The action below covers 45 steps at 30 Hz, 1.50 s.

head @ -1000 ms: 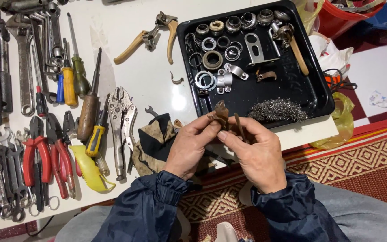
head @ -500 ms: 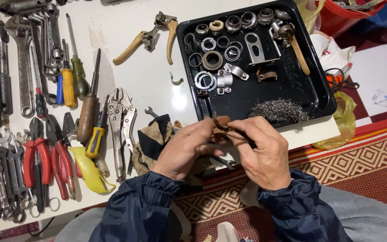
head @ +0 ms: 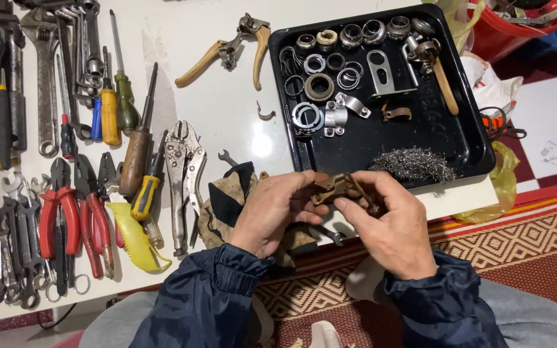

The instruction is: Using a small needle file to smooth or shape the edges of a metal component on a workbench.

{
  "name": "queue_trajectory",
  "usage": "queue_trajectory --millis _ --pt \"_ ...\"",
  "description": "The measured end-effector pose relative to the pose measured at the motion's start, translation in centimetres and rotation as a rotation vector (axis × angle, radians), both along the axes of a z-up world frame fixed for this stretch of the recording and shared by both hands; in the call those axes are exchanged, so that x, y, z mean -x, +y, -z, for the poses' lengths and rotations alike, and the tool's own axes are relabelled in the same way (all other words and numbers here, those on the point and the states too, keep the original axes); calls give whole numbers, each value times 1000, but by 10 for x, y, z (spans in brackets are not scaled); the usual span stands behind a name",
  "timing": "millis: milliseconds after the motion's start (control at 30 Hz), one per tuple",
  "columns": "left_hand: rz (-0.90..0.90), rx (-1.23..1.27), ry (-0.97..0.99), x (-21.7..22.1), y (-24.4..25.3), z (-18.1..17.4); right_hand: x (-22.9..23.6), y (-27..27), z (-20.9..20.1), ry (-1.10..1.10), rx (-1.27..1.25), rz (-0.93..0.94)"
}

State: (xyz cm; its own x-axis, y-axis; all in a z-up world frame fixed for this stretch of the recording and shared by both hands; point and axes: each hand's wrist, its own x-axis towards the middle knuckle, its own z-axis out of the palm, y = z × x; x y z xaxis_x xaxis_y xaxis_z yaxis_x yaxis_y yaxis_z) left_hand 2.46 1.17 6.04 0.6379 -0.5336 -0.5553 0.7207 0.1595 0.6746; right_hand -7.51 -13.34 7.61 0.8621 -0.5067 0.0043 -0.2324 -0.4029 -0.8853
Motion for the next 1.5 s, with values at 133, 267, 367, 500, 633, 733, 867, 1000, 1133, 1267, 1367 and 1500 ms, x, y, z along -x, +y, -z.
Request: queue_trajectory --millis 133,267,367,500,633,733,867,1000,1133,1267,1367,1500 --pt "-31 -11 28 -2 0 -13 5 -1 -3 142 -67 43" --pt "-34 61 62 -4 3 -4 6 -1 -4 120 -34 25" --pt "-42 100 97 -4 1 -5 5 -2 -7 76 -1 -7" --pt "-76 121 121 -3 -1 -6 4 -11 -4 8 124 -75" --pt "-26 59 187 -6 0 -24 7 -10 -7 106 258 -76" --pt "-24 41 189 -6 0 -25 10 -12 -6 101 338 -148" --pt "-75 32 222 -5 0 -16 10 -11 -8 186 343 -143" --pt "-72 107 234 -3 0 4 10 -8 -10 196 354 -152" --pt "-35 115 216 -2 0 -1 12 -8 -1 91 446 -169" --pt "-3 42 179 0 -2 -7 13 -7 4 22 516 -147" --pt "1 30 122 2 -3 -1 13 -3 3 -44 534 -158" --pt "-18 15 87 7 -7 8 11 3 3 -145 626 -191"
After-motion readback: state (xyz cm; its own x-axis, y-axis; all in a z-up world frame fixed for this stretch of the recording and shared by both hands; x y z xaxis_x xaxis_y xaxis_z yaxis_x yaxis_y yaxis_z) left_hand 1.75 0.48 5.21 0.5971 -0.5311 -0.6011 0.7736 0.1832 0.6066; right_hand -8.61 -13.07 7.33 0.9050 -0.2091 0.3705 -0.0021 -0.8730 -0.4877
